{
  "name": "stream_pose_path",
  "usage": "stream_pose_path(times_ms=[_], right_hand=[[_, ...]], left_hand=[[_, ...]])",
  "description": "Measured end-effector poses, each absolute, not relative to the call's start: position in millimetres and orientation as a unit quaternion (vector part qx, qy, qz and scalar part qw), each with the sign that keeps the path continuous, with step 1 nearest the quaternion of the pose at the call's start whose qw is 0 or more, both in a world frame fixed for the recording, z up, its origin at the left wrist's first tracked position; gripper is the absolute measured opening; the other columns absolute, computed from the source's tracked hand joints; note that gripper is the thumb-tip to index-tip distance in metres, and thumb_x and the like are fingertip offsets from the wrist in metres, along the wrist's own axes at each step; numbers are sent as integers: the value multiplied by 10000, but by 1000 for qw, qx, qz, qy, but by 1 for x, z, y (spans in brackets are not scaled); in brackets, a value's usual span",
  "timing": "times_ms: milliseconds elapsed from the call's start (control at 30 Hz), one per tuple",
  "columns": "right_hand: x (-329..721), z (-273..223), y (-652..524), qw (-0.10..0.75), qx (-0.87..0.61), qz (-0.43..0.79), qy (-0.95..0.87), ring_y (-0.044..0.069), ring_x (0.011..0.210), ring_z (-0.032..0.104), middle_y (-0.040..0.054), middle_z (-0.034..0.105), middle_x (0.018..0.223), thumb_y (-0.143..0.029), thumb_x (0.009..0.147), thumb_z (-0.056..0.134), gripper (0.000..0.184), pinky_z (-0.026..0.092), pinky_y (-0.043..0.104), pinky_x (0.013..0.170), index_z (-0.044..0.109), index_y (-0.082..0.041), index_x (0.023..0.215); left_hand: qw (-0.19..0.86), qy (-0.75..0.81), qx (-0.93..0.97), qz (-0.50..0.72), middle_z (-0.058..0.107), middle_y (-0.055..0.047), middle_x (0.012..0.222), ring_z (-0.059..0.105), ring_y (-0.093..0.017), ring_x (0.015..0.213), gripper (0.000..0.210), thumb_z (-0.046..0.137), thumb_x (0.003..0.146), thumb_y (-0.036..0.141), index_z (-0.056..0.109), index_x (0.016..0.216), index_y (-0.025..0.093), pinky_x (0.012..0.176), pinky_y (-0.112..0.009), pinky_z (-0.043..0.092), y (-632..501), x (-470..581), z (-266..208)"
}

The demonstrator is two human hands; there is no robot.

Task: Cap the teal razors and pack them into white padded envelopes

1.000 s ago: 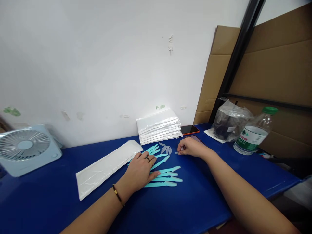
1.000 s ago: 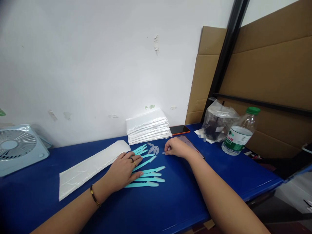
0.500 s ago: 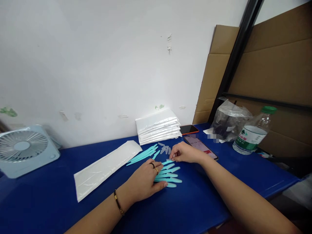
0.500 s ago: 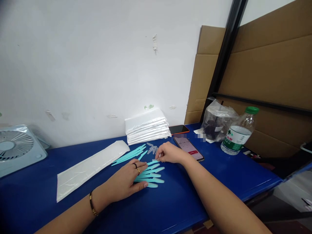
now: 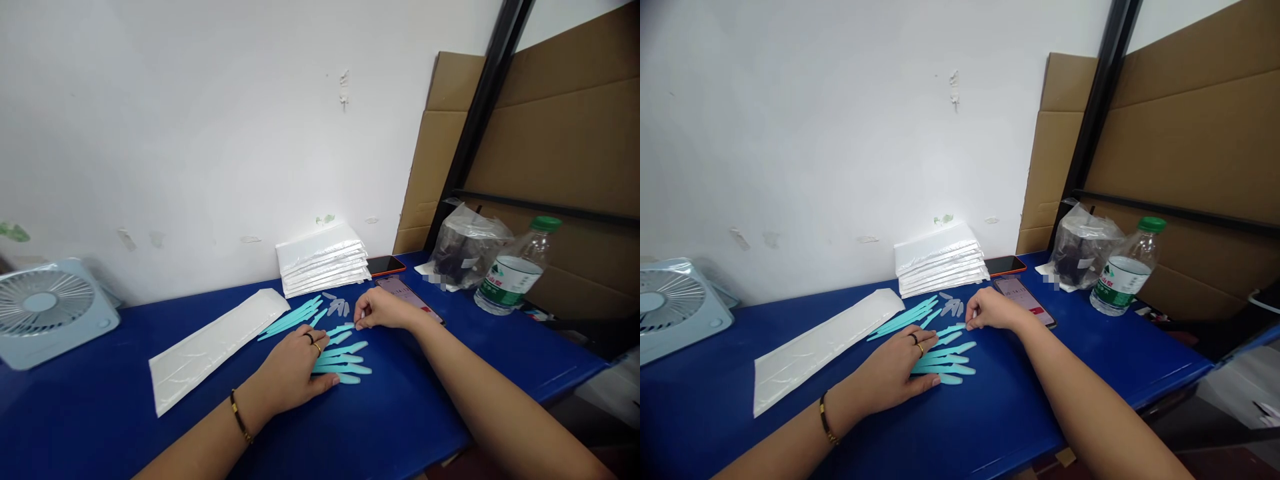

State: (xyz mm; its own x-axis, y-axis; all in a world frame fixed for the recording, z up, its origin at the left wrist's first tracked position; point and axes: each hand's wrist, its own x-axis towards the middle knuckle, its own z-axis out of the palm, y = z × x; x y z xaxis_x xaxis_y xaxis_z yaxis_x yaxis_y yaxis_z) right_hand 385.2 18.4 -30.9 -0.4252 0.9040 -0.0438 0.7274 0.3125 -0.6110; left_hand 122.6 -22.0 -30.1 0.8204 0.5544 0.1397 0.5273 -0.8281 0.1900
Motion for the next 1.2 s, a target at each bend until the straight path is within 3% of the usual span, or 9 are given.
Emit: stream_pose_path(times_ms=[300, 433, 533, 700, 1000, 1200], right_hand=[[372, -31, 13, 149, -449, 284, -834, 126, 589, 593, 14, 677, 701, -362, 669, 678, 213, 418, 203, 538, 719, -180, 772], [377, -30, 18, 226, -463, 181, -837, 150, 748, 602, 50, 664, 876, -261, 760, 590, 177, 446, 233, 670, 703, -178, 869], [380, -32, 24, 227, -463, 124, -848, 156, 814, 591, 58, 647, 922, -158, 770, 547, 197, 434, 254, 753, 704, -186, 884], [383, -32, 24, 200, -477, 154, -842, 131, 680, 571, 41, 645, 810, -248, 716, 636, 112, 422, 220, 626, 714, -180, 758], [373, -36, 19, 179, -487, 238, -821, 112, 565, 543, -3, 657, 641, -378, 639, 698, 211, 363, 196, 511, 711, -183, 720], [372, -44, 23, 198, -452, 229, -839, 117, 618, 562, 14, 658, 728, -333, 689, 672, 166, 376, 197, 549, 720, -190, 758]], left_hand=[[123, 263, 952, 97, 545, -82, 1204, 460, -243, 1103, 567, 431, 833, 536, 431, 1293, 205, 904, -367, 407, -20, 120, -30], [59, 307, 940, 134, 507, -86, 1244, 424, -249, 1139, 513, 402, 856, 512, 453, 1270, 213, 931, -392, 385, -15, 121, -32], [12, 335, 932, 140, 524, -102, 1216, 440, -256, 1118, 487, 391, 868, 489, 473, 1246, 193, 923, -406, 380, -11, 120, -34], [31, 293, 952, 87, 618, -63, 1065, 527, -222, 999, 377, 379, 886, 452, 570, 1120, 226, 863, -367, 413, -12, 118, -31], [71, 252, 962, 83, 603, -56, 1143, 511, -224, 1066, 419, 454, 845, 468, 533, 1179, 228, 884, -350, 429, -15, 119, -27], [95, 233, 964, 86, 561, -33, 1221, 480, -213, 1130, 452, 418, 874, 429, 423, 1293, 260, 936, -348, 403, -13, 117, -25]])
